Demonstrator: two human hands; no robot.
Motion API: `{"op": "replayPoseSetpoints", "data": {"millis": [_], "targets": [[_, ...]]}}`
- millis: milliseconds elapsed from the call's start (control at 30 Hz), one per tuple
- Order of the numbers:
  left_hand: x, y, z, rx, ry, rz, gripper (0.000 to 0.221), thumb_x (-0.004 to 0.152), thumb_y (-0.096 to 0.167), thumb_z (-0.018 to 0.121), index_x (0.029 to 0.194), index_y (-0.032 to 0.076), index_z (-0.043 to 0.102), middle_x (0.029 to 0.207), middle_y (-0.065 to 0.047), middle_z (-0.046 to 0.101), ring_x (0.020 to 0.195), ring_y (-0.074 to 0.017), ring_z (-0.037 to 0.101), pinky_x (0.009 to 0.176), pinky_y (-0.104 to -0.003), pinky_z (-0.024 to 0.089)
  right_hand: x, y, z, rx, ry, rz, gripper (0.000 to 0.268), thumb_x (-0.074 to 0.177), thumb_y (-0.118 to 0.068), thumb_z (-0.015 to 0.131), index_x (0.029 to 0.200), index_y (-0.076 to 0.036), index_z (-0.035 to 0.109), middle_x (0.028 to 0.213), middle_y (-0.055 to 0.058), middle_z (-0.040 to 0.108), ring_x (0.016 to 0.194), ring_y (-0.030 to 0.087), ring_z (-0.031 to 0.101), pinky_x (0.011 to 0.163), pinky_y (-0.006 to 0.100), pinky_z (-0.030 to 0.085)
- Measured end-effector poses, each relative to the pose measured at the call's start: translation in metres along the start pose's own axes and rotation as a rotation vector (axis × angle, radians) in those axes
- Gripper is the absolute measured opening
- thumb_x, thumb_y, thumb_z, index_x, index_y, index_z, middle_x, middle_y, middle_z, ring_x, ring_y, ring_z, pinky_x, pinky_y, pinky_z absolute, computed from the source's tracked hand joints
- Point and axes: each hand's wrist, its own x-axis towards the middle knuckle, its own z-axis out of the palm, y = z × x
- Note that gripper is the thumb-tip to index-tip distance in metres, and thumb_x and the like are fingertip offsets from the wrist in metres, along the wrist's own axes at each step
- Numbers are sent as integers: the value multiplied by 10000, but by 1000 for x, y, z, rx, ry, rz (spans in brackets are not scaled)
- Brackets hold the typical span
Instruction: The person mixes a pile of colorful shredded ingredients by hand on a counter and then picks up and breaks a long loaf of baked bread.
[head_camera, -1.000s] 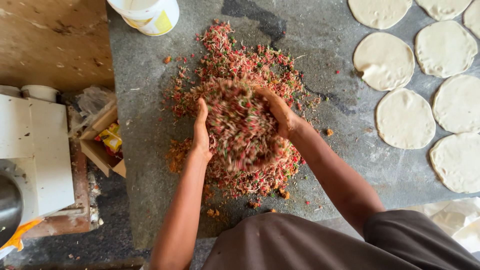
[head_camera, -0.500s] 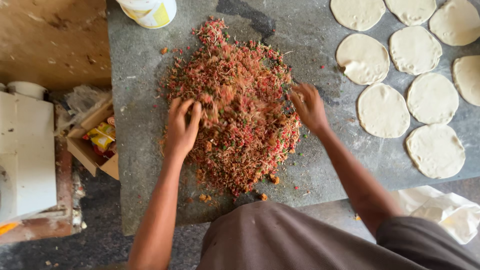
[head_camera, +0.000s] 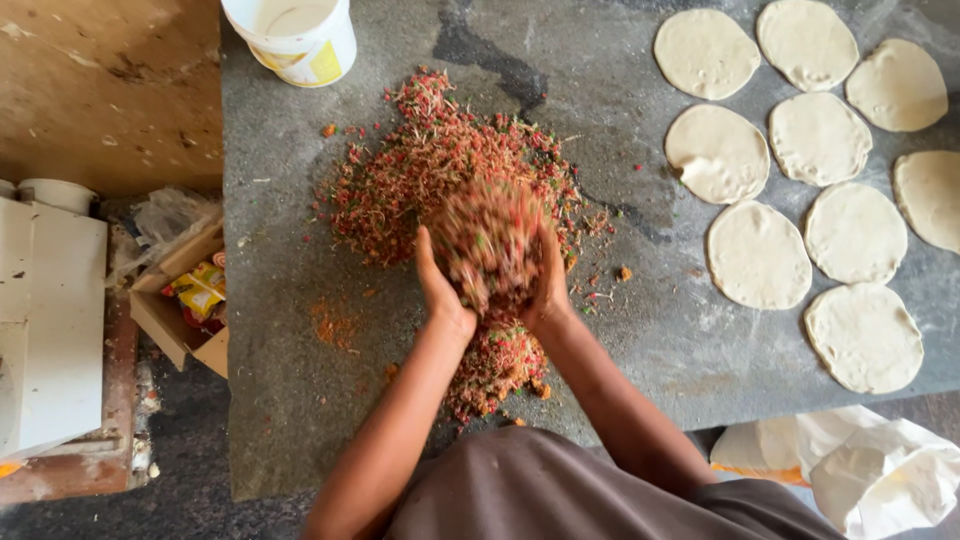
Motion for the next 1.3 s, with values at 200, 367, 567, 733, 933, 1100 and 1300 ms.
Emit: {"op": "replayPoseSetpoints", "data": {"millis": [200, 367, 567, 733, 933, 1100, 1300], "targets": [[-39, 56, 22, -155, -285, -194, 957, 776, 822, 436, 1520, 222, 404, 1411, -189, 551, 1311, -376, 532, 945, -611, 524, -55, -56, 55, -325, -209, -22, 551, 945, -272, 599, 1455, -89, 500, 1399, 119, 633, 1251, 259, 640, 1033, 468, 564], [-50, 89, 26, 74, -576, -70, 987, 764, 763, 595, 1507, 131, 445, 1291, -104, 607, 1155, -264, 592, 759, -474, 560, -88, -53, 52, -844, 0, -321, 761, 1045, -239, 602, 1680, -109, 202, 1315, 381, 559, 1117, 645, 520, 896, 710, 449], [23, 89, -50, 878, -151, 709, 778, 976, 633, 658, 1443, 21, 543, 1437, -168, 581, 1360, -304, 535, 1142, -493, 406, -89, 59, -66, -1929, -717, -1077, 984, 836, -489, 819, 1603, -242, 254, 1685, 159, 151, 1561, 372, 84, 1218, 700, 79], [63, 69, -173, 1515, 364, 846, 582, 1015, 466, 655, 1386, 24, 583, 1382, -236, 577, 1363, -406, 498, 1172, -593, 387, -24, 66, -90, -2153, -699, -1228, 978, 817, -598, 805, 1601, -363, 269, 1708, 117, 114, 1583, 369, 23, 1192, 751, -26], [59, 39, -255, 1532, 367, 1213, 564, 1106, 423, 584, 1490, 13, 520, 1593, -254, 455, 1483, -457, 422, 1185, -606, 363, 74, 7, 4, -2064, -314, -1449, 852, 982, -649, 643, 1660, -372, 208, 1747, 120, 118, 1623, 368, 62, 1292, 671, 19], [53, 44, -248, 1502, 398, 1158, 567, 1085, 456, 587, 1424, 6, 522, 1552, -263, 464, 1467, -459, 420, 1176, -616, 361, 90, 24, 62, -2489, -352, -743, 669, 1019, -665, 333, 1633, -421, 226, 1745, 49, 116, 1609, 347, 90, 1269, 570, 148], [50, 53, -246, 1493, 387, 1169, 590, 1088, 478, 578, 1429, 0, 525, 1551, -270, 461, 1464, -467, 426, 1190, -614, 366, 30, 26, 41, -2772, -743, -458, 639, 987, -588, 319, 1596, -438, 201, 1738, 10, -4, 1566, 336, 58, 1212, 591, 217]]}}
